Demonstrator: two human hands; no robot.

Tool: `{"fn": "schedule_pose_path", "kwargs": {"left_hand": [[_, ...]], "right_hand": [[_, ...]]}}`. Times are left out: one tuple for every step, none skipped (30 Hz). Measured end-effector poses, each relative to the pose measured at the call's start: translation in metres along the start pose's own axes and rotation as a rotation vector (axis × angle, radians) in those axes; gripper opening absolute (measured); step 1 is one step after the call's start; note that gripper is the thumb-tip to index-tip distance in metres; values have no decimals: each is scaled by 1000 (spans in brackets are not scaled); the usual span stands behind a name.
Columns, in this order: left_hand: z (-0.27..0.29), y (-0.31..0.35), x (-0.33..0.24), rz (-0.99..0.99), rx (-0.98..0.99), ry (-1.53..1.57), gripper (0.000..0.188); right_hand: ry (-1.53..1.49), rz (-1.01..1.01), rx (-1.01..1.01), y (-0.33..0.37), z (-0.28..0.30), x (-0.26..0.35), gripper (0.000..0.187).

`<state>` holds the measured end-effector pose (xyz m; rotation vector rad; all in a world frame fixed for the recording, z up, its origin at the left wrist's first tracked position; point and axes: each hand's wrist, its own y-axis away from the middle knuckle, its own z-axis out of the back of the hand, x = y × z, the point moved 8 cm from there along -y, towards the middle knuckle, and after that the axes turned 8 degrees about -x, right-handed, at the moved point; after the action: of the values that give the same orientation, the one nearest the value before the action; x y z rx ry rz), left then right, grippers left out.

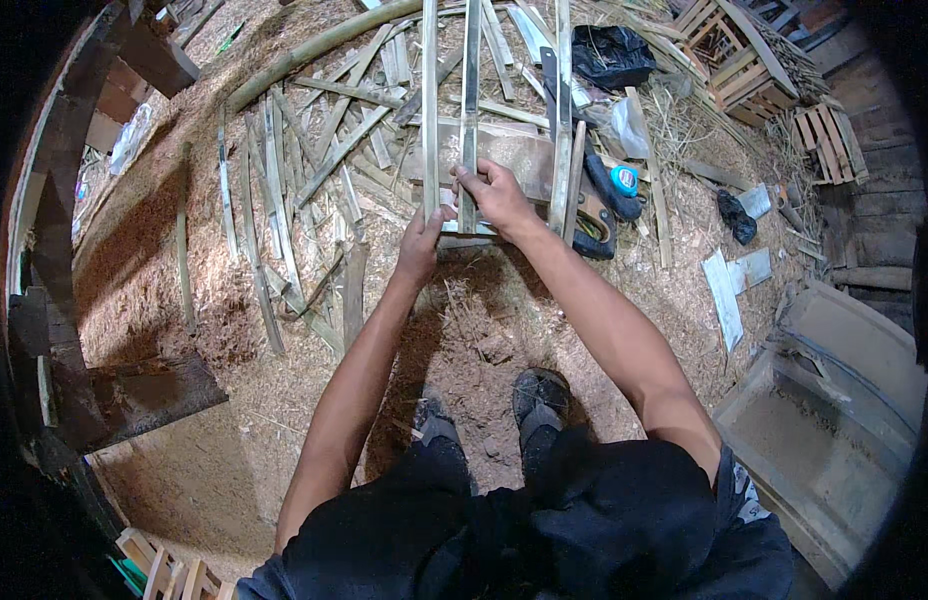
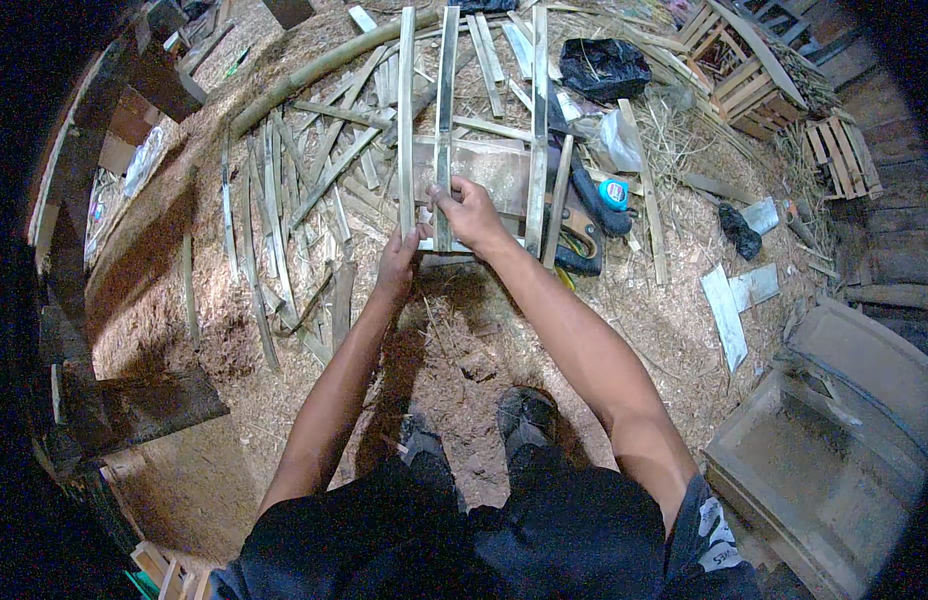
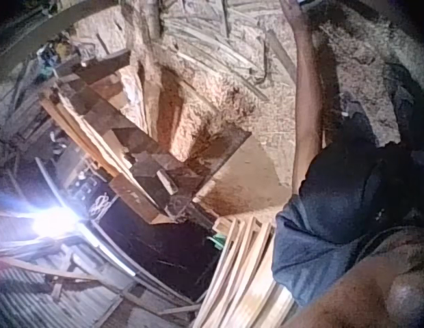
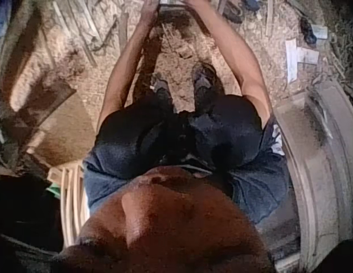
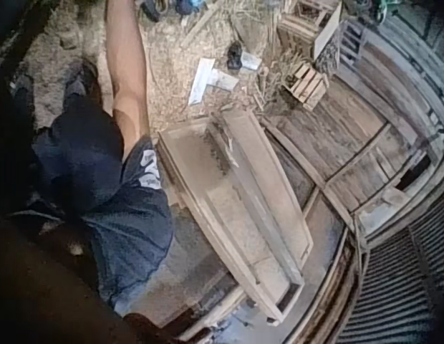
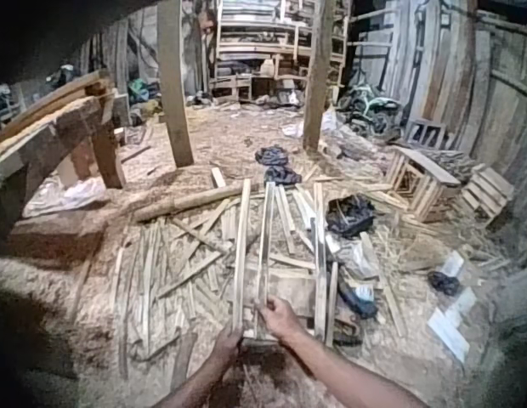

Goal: Assembling a small wooden lattice structure or crate using thin wood strips and a hammer.

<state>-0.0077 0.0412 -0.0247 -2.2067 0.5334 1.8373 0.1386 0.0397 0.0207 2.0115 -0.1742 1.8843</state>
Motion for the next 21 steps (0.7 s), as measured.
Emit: {"fn": "schedule_pose_path", "kwargs": {"left_hand": [[-2,0,0,2,4,6,34],[-5,-1,-1,3,6,9,34],[-7,-1,-2,-5,1,-4,34],[-8,-1,-3,-13,-4,-18,34],[-9,-1,-4,-13,-2,-15,34],[-9,-1,-1,36,-13,0,35],[-1,1,1,85,-34,4,36],[-5,-1,-3,85,-31,8,36],[-7,-3,-7,88,-39,-34,37],[-12,-7,-12,87,-43,-74,38],[-9,-10,-12,86,-44,-77,38],[-5,-13,-11,88,-54,-114,40],[1,-14,-10,93,-69,-154,41],[-3,-15,-12,93,-64,-152,41],[-4,-16,-13,104,-85,-126,42],[-13,-18,-14,113,-96,-91,44],[-7,-21,-10,111,-99,-97,44],[2,-24,-5,123,-123,-94,46],[4,-27,0,137,-140,-85,48],[-1,-30,-1,91,-170,-88,50],[-8,-33,1,91,-160,-80,50]], "right_hand": [[-2,5,-3,0,2,-1,27],[-4,10,-7,0,4,-1,26],[-1,10,-10,-1,6,-1,26],[-22,7,-23,-2,8,0,27],[-43,6,-38,-2,10,2,29],[-40,7,-41,-3,13,5,29],[2,-54,-137,-1,15,13,29],[53,-114,-246,1,26,15,31],[57,-113,-251,1,35,17,31],[285,265,-298,1,54,51,35],[502,642,-328,13,55,80,40],[498,642,-328,16,63,81,40],[697,756,-502,32,72,95,44],[909,867,-687,48,83,106,48],[910,866,-691,52,91,99,48],[804,698,-759,51,118,79,48],[675,529,-808,50,129,60,48],[535,277,-699,40,132,32,43],[534,278,-703,38,136,22,43],[362,131,-537,28,137,-4,40],[189,-12,-369,21,136,-28,39]]}}
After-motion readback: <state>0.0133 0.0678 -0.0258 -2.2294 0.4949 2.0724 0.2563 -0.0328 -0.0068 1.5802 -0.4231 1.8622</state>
